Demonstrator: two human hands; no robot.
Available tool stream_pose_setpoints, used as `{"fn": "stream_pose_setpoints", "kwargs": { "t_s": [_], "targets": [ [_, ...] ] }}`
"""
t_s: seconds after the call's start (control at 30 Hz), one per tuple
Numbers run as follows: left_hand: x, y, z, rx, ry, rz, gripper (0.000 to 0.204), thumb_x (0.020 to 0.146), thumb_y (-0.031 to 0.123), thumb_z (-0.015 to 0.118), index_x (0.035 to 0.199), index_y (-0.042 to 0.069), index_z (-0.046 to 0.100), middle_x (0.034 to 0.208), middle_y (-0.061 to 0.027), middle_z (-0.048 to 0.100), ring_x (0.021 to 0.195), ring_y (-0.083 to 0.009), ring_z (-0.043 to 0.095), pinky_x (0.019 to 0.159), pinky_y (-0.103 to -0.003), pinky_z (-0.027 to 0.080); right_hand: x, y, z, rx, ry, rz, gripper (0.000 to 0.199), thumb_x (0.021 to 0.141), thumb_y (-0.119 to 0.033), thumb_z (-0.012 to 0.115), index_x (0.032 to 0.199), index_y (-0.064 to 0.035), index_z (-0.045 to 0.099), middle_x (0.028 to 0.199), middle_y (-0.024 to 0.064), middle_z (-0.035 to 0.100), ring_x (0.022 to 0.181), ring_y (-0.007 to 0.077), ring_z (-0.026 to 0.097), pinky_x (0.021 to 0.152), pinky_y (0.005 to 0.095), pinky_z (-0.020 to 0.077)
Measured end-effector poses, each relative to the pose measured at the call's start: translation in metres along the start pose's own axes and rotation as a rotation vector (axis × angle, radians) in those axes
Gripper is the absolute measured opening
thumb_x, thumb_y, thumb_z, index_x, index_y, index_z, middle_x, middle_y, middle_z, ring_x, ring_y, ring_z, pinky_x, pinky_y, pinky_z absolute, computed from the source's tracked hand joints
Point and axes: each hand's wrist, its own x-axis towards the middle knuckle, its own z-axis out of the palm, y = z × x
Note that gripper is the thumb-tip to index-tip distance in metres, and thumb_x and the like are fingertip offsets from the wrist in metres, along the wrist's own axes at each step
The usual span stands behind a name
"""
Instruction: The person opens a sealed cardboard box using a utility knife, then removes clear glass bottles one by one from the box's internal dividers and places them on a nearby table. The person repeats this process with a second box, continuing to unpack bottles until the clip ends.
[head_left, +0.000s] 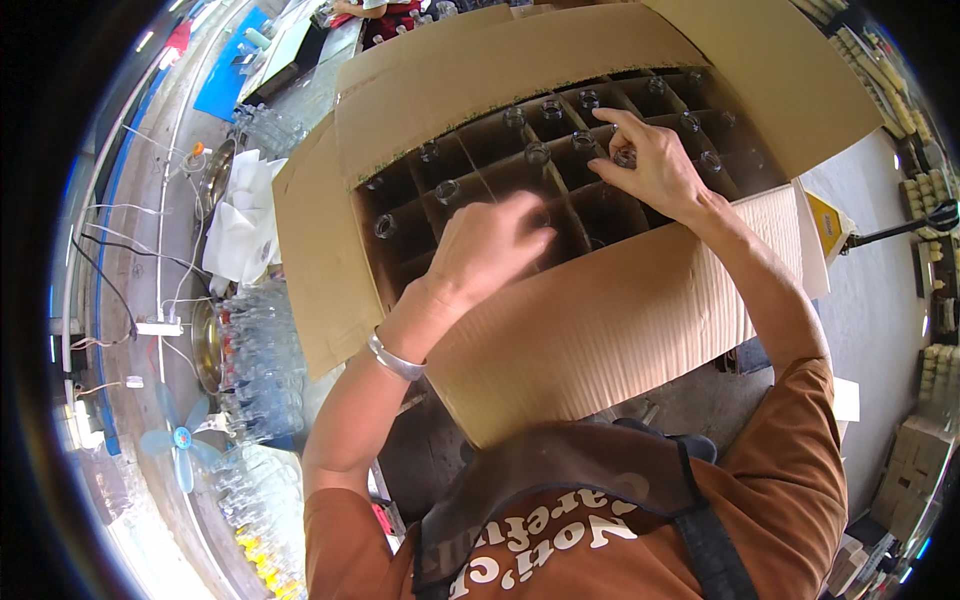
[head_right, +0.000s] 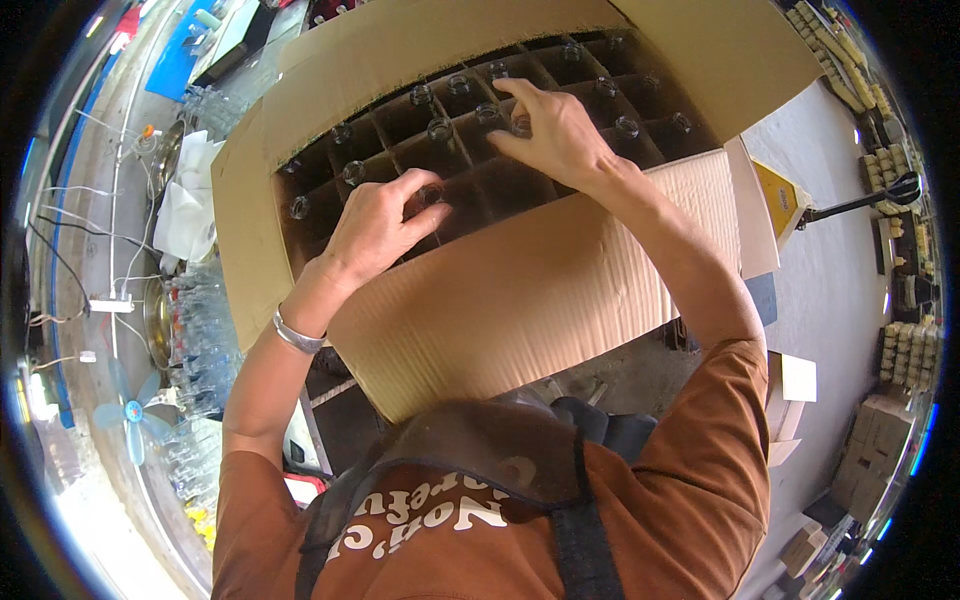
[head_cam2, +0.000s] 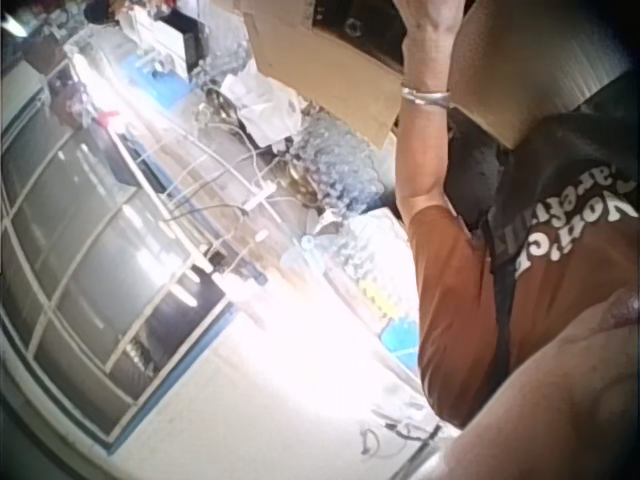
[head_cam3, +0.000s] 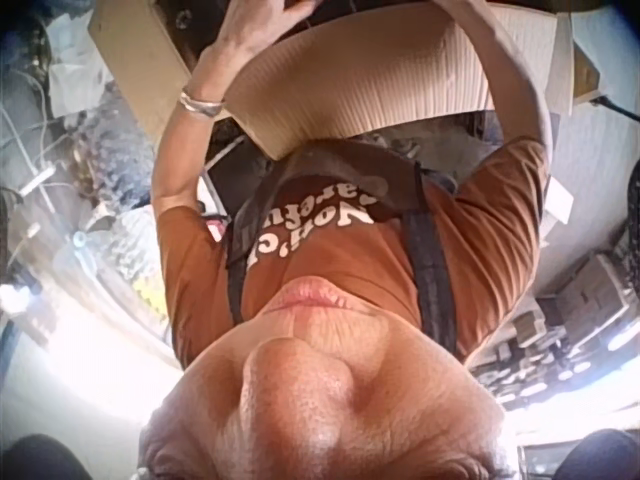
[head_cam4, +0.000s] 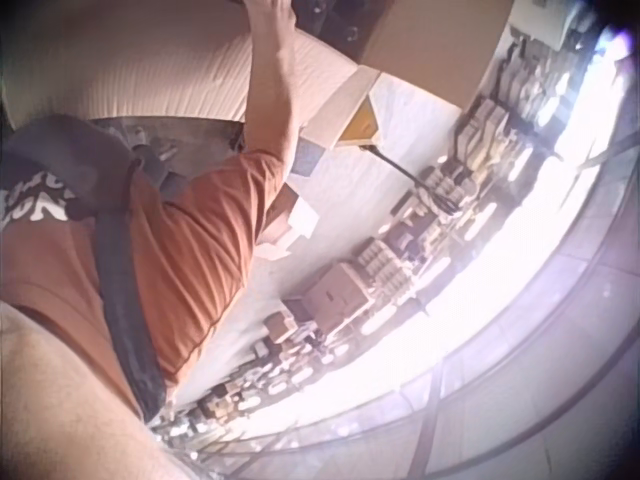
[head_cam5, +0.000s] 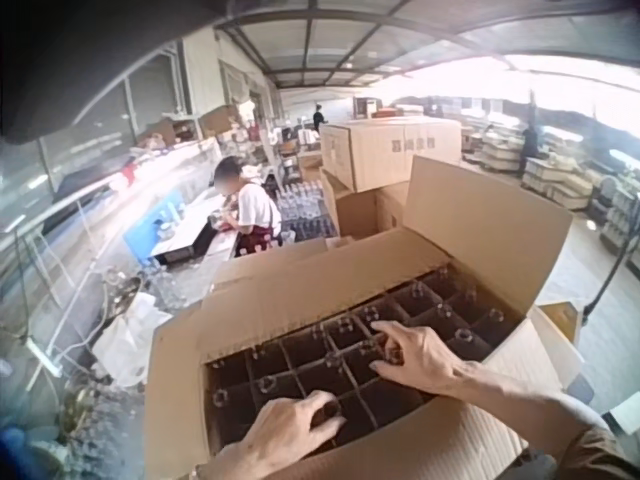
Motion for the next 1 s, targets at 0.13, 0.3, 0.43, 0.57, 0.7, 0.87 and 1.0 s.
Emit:
{"fn": "stream_pose_setpoints", "kwargs": {
  "t_s": [0.13, 0.3, 0.43, 0.57, 0.7, 0.87, 1.0],
  "targets": [
    [-0.005, 0.004, 0.007, 0.153, -0.009, 0.071, 0.029, 0.084, 0.019, 0.072, 0.107, 0.005, 0.064, 0.077, -0.0173, 0.068, 0.071, -0.0356, 0.067, 0.065, -0.04, 0.053, 0.007, 0.003, 0.017, -0.104, -0.06, 0.043, 0.056, 0.082, -0.021, 0.073, 0.131, -0.0026, 0.055, 0.086, 0.0212, 0.067, 0.08, 0.0375, 0.066, 0.074, 0.0419, 0.0531],
    [-0.023, 0.01, -0.01, 0.101, 0.114, 0.044, 0.033, 0.083, 0.021, 0.075, 0.111, 0.007, 0.066, 0.083, -0.0142, 0.072, 0.071, -0.0266, 0.071, 0.064, -0.035, 0.055, 0.012, -0.024, 0.022, -0.199, -0.141, 0.122, 0.042, 0.084, -0.025, 0.069, 0.118, -0.0016, 0.059, 0.091, 0.0253, 0.067, 0.089, 0.0447, 0.064, 0.079, 0.0477, 0.0525],
    [-0.039, 0.069, -0.086, 0.01, 0.246, -0.107, 0.031, 0.088, 0.014, 0.073, 0.118, 0.011, 0.068, 0.081, 0.0008, 0.07, 0.068, -0.005, 0.063, 0.061, -0.022, 0.05, 0.005, -0.016, 0.021, -0.18, -0.1, 0.077, 0.035, 0.084, -0.025, 0.07, 0.106, 0.0001, 0.06, 0.091, 0.0241, 0.068, 0.087, 0.0442, 0.064, 0.075, 0.0472, 0.0521],
    [-0.051, 0.101, -0.151, 0.018, 0.416, 0.079, 0.034, 0.094, 0.016, 0.065, 0.126, 0.006, 0.064, 0.099, -0.0042, 0.072, 0.061, 0.0011, 0.056, 0.047, -0.013, 0.035, 0.004, -0.009, -0.001, -0.194, 0.0, -0.03, 0.037, 0.084, -0.03, 0.072, 0.101, 0.0004, 0.062, 0.087, 0.0243, 0.068, 0.082, 0.0419, 0.068, 0.072, 0.0476, 0.055],
    [-0.102, 0.113, -0.216, 0.261, 0.499, -0.01, 0.034, 0.097, 0.02, 0.061, 0.129, 0.008, 0.063, 0.117, -0.0068, 0.07, 0.062, 0.0007, 0.058, 0.046, -0.011, 0.034, 0.033, -0.057, -0.057, -0.212, 0.059, -0.225, 0.034, 0.083, -0.031, 0.078, 0.098, -0.0019, 0.07, 0.081, 0.0155, 0.072, 0.069, 0.0229, 0.072, 0.058, 0.0305, 0.0561],
    [-0.134, 0.1, -0.253, 0.182, 0.534, 0.18, 0.033, 0.095, 0.028, 0.064, 0.114, 0.001, 0.063, 0.088, -0.0108, 0.071, 0.045, -0.0061, 0.051, 0.037, -0.014, 0.035, 0.069, -0.097, -0.128, -0.335, 0.06, -0.415, 0.028, 0.094, -0.03, 0.067, 0.111, -0.0069, 0.067, 0.087, 0.0052, 0.072, 0.07, 0.0095, 0.065, 0.055, 0.0221, 0.0499],
    [-0.224, 0.095, -0.292, 0.567, 0.519, 0.08, 0.028, 0.098, 0.02, 0.06, 0.123, 0.009, 0.065, 0.103, -0.0077, 0.069, 0.064, -0.003, 0.054, 0.048, -0.013, 0.033, 0.065, -0.19, -0.132, -0.302, 0.017, -0.442, 0.025, 0.092, -0.027, 0.067, 0.103, -0.0054, 0.068, 0.083, 0.0126, 0.072, 0.067, 0.0198, 0.07, 0.062, 0.0322, 0.058]
  ]
}}
